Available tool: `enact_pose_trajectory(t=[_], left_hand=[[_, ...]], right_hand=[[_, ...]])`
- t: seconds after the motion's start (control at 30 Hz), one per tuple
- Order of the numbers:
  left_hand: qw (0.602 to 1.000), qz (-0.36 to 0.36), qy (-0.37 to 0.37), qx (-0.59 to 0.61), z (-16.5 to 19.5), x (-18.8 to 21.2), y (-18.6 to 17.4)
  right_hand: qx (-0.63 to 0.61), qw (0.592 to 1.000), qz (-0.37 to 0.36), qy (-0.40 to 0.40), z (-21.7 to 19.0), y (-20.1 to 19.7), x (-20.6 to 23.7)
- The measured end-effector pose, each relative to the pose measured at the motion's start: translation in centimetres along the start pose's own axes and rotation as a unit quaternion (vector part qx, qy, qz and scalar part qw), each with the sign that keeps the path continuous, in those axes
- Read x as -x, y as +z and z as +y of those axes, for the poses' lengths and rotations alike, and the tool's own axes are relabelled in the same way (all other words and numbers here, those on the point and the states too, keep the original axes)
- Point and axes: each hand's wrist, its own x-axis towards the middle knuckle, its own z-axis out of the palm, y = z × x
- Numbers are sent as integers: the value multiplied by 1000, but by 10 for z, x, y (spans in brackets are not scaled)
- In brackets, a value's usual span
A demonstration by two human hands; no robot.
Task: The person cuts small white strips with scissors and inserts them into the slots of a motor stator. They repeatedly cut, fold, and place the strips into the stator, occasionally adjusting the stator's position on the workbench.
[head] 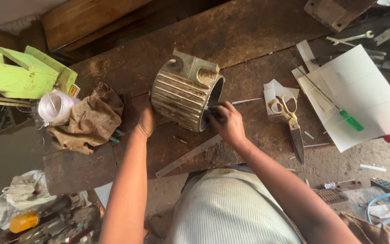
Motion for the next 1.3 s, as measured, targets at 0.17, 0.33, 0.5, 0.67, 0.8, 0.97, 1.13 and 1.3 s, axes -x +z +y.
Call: enact_pose_trajectory(t=[0.17,0.33,0.5,0.67,0.8,0.97,1.13,1.3], left_hand=[[999,15,-39,25,3,0,-1],[991,29,54,-118,-12,4,-2],[997,41,-54,-27,-9,5,-1],[998,37,-25,-41,-5,5,1],[997,66,-38,-23,-11,2,4],[911,308,204,-182,-18,14,29],[768,409,408,-277,-30,96,111],[763,44,447,-465,-32,144,189]], right_hand=[[62,997,-7,-39,-12,11,16],[109,987,-100,-55,-8,1,10],[100,984,-123,-82,-8,-18,13],[281,960,-21,8,-6,-59,40],[498,867,16,-26,9,-104,67],[526,847,-62,-43,26,-128,87],[421,890,-142,-101,40,-136,135],[416,884,-149,-156,43,-139,153]])
